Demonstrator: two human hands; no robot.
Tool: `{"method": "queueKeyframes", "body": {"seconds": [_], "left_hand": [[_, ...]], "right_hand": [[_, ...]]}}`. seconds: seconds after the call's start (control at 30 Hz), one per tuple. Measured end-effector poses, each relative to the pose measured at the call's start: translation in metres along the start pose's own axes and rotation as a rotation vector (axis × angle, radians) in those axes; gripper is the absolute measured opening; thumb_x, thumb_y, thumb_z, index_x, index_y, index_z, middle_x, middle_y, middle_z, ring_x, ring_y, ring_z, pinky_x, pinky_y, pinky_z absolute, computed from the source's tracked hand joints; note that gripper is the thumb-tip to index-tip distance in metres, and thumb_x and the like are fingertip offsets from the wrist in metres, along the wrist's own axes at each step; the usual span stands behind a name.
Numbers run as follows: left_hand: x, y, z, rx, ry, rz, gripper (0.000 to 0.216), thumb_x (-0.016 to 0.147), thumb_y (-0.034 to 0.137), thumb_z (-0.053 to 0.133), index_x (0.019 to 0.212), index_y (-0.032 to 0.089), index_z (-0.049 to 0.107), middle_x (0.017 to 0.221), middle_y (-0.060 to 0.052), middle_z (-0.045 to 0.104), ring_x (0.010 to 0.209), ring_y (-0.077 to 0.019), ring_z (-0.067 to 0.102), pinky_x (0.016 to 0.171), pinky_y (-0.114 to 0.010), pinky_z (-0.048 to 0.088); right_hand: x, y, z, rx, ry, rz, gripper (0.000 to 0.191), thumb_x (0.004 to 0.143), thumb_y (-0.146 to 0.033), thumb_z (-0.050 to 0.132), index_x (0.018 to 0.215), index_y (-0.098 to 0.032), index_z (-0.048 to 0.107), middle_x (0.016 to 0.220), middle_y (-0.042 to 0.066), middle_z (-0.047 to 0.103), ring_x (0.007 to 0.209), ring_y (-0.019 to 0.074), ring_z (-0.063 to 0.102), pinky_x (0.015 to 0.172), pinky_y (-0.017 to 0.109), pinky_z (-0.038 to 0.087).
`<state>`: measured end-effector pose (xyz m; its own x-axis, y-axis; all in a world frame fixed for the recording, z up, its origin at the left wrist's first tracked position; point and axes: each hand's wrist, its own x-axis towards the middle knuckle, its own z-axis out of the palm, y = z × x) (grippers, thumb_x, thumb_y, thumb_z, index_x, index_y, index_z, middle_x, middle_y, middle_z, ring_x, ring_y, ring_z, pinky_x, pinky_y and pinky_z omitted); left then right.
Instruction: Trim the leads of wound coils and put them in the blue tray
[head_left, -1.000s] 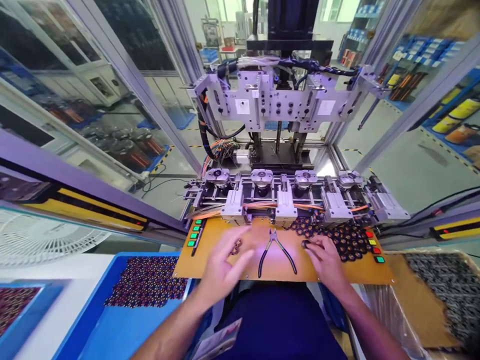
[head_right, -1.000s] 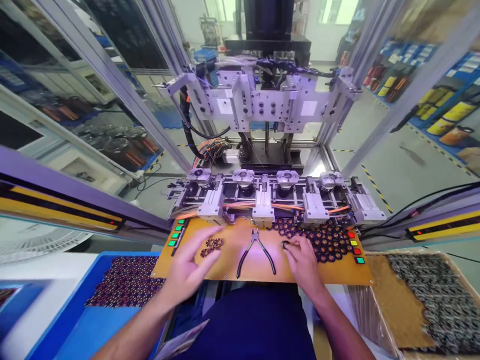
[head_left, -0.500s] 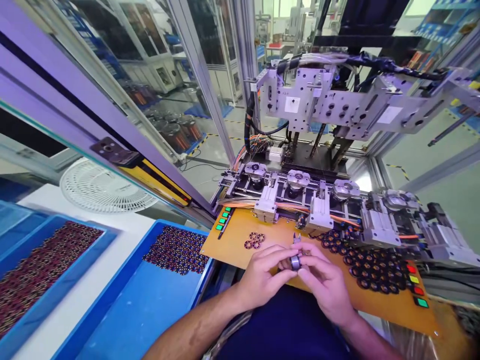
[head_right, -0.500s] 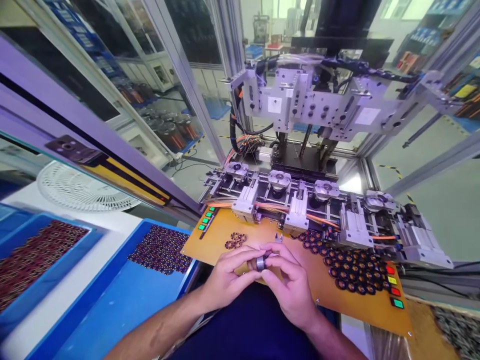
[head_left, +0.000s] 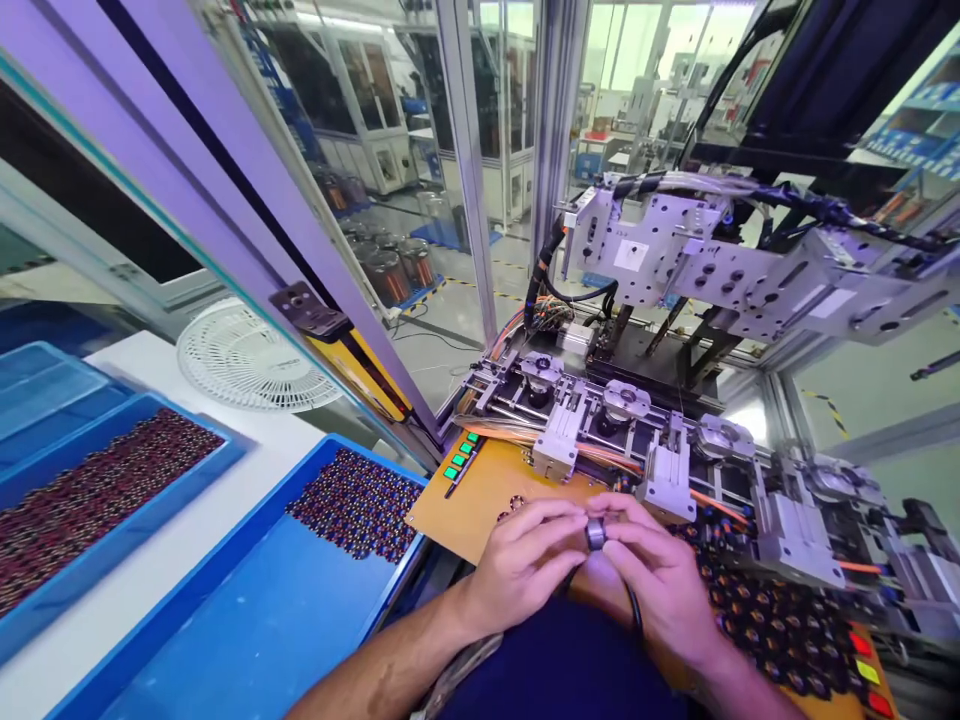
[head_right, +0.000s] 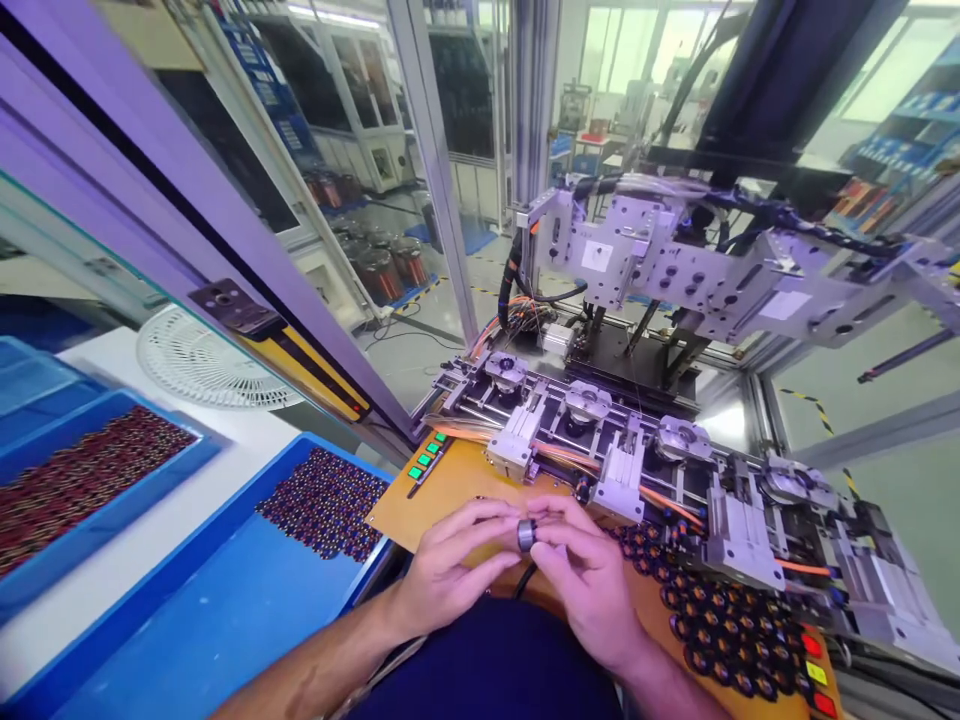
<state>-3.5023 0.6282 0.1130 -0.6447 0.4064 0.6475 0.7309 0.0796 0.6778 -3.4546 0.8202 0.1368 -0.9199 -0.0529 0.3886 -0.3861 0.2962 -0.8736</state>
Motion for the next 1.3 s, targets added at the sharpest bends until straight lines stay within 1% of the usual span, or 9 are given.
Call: {"method": "queueKeyframes", "body": {"seconds": [0.07, 0.17, 0.23, 0.4, 0.63, 0.8, 1.03, 1.17, 1.3], "left_hand": [[-0.01, -0.014, -0.007, 0.086, 0.005, -0.092, 0.044, 0.082, 0.021, 0.072, 0.125, 0.025, 0.062, 0.111, -0.01, 0.071, 0.101, -0.0217, 0.07, 0.087, -0.034, 0.06], [-0.033, -0.044, -0.014, 0.211, 0.049, -0.312, 0.039, 0.082, 0.03, 0.071, 0.12, 0.025, 0.065, 0.114, -0.01, 0.071, 0.107, -0.0263, 0.068, 0.095, -0.044, 0.057], [-0.049, -0.063, -0.013, 0.247, 0.077, -0.396, 0.04, 0.083, 0.033, 0.069, 0.122, 0.023, 0.063, 0.119, -0.013, 0.069, 0.112, -0.0296, 0.065, 0.098, -0.051, 0.054], [-0.08, -0.095, 0.005, 0.252, 0.116, -0.534, 0.048, 0.088, 0.036, 0.06, 0.132, 0.019, 0.053, 0.133, -0.016, 0.061, 0.125, -0.0306, 0.059, 0.105, -0.054, 0.048], [-0.09, -0.108, 0.019, 0.213, 0.162, -0.633, 0.049, 0.09, 0.039, 0.056, 0.134, 0.018, 0.049, 0.135, -0.016, 0.06, 0.126, -0.0281, 0.057, 0.11, -0.052, 0.044], [-0.092, -0.11, 0.02, 0.196, 0.16, -0.65, 0.051, 0.09, 0.039, 0.057, 0.135, 0.018, 0.046, 0.135, -0.016, 0.059, 0.127, -0.0274, 0.056, 0.11, -0.052, 0.043], [-0.091, -0.109, 0.021, 0.198, 0.158, -0.65, 0.05, 0.09, 0.04, 0.058, 0.134, 0.019, 0.046, 0.133, -0.016, 0.061, 0.125, -0.0276, 0.058, 0.109, -0.051, 0.044], [-0.091, -0.109, 0.022, 0.196, 0.179, -0.648, 0.053, 0.09, 0.041, 0.057, 0.136, 0.018, 0.043, 0.132, -0.017, 0.061, 0.124, -0.0278, 0.059, 0.108, -0.051, 0.046], [-0.091, -0.109, 0.023, 0.194, 0.185, -0.65, 0.053, 0.09, 0.04, 0.058, 0.136, 0.018, 0.043, 0.132, -0.017, 0.061, 0.124, -0.0272, 0.059, 0.108, -0.05, 0.046]], "right_hand": [[0.025, 0.002, -0.024, -0.156, -0.035, -0.122, 0.015, 0.094, -0.018, 0.058, 0.096, -0.022, 0.072, 0.109, 0.009, 0.069, 0.101, 0.0204, 0.068, 0.085, 0.033, 0.058], [0.073, 0.017, -0.065, -0.556, -0.078, -0.279, 0.017, 0.095, -0.022, 0.056, 0.092, -0.018, 0.072, 0.104, 0.011, 0.07, 0.094, 0.021, 0.068, 0.083, 0.035, 0.057], [0.103, 0.035, -0.087, -0.662, -0.081, -0.265, 0.02, 0.094, -0.022, 0.055, 0.087, -0.016, 0.073, 0.098, 0.012, 0.071, 0.088, 0.0217, 0.068, 0.079, 0.036, 0.057], [0.147, 0.08, -0.102, -0.752, -0.199, -0.258, 0.022, 0.088, -0.014, 0.054, 0.086, -0.015, 0.075, 0.103, 0.011, 0.071, 0.093, 0.0222, 0.068, 0.085, 0.037, 0.057], [0.152, 0.1, -0.105, -0.826, -0.313, -0.299, 0.026, 0.09, -0.013, 0.051, 0.092, -0.017, 0.077, 0.108, 0.01, 0.071, 0.096, 0.0225, 0.065, 0.087, 0.04, 0.054], [0.153, 0.099, -0.106, -0.875, -0.36, -0.314, 0.026, 0.09, -0.011, 0.051, 0.094, -0.015, 0.077, 0.109, 0.01, 0.071, 0.1, 0.023, 0.064, 0.09, 0.039, 0.053], [0.157, 0.094, -0.098, -0.975, -0.407, -0.309, 0.029, 0.092, -0.013, 0.049, 0.088, -0.014, 0.077, 0.108, 0.011, 0.072, 0.097, 0.0232, 0.065, 0.084, 0.036, 0.054], [0.146, 0.09, -0.1, -1.023, -0.402, -0.289, 0.031, 0.089, -0.008, 0.049, 0.105, -0.012, 0.075, 0.123, 0.014, 0.067, 0.109, 0.0268, 0.062, 0.091, 0.042, 0.053], [0.129, 0.09, -0.102, -1.054, -0.409, -0.265, 0.047, 0.077, 0.004, 0.049, 0.115, -0.013, 0.071, 0.129, 0.013, 0.065, 0.122, 0.0292, 0.056, 0.093, 0.045, 0.051]]}}
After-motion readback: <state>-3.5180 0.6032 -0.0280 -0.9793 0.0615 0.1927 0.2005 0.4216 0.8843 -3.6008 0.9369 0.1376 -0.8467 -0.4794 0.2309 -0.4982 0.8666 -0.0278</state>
